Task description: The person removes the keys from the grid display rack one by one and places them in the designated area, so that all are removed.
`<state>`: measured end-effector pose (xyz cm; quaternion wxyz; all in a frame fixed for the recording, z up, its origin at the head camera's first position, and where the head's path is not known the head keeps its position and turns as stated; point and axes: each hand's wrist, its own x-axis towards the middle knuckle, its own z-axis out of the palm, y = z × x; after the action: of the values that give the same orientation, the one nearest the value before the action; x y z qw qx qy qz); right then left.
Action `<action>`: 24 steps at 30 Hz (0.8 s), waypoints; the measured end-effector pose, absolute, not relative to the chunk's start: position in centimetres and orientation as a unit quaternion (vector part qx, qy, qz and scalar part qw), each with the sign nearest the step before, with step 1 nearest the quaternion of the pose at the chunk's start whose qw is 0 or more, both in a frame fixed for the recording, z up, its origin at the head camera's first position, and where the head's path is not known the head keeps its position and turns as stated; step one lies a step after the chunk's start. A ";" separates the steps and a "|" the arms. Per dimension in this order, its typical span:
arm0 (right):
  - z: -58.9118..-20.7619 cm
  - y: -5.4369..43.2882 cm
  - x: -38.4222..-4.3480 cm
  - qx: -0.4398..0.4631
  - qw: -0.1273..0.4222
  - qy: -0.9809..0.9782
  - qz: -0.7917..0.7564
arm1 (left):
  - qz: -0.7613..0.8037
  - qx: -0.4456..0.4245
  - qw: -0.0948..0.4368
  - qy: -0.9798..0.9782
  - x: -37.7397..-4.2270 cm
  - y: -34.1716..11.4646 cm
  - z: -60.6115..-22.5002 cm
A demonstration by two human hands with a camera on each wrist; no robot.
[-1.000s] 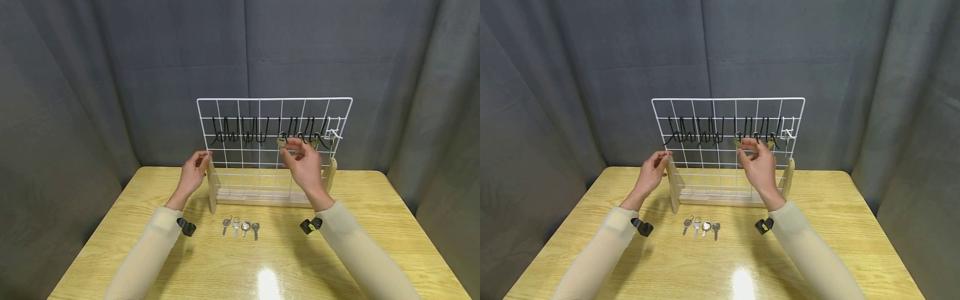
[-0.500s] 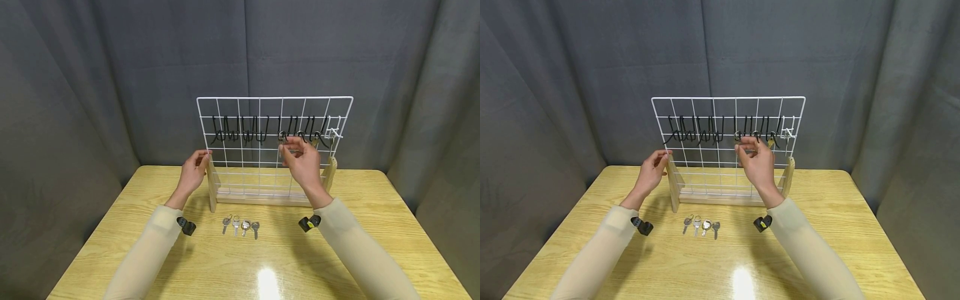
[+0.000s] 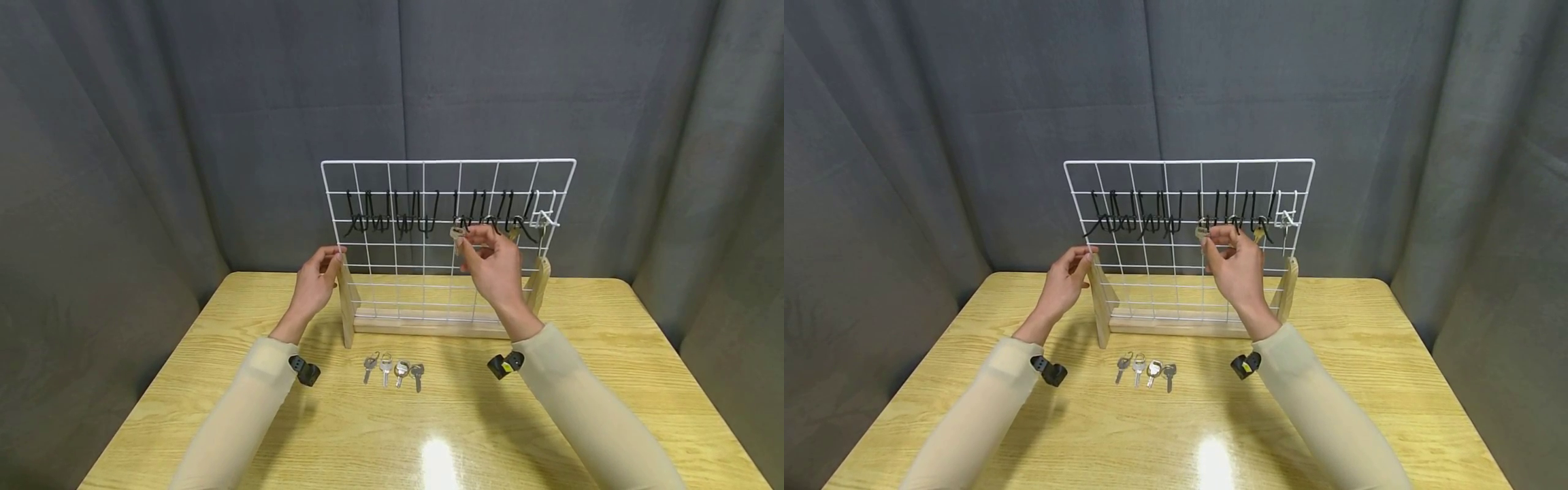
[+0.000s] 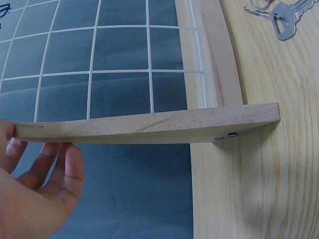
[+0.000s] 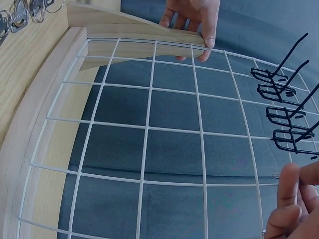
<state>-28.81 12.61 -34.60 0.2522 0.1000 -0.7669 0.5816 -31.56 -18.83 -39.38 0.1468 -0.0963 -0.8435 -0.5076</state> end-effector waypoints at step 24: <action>-34.8 13.0 -27.5 0.134 0.270 -0.727 0.617 | -0.513 -0.098 0.149 -0.839 -31.7 -18.9 -39.4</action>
<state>-27.50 12.98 -34.84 0.2698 0.1336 -0.7272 0.6168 -31.74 -18.87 -39.44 0.1490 -0.0977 -0.8394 -0.5135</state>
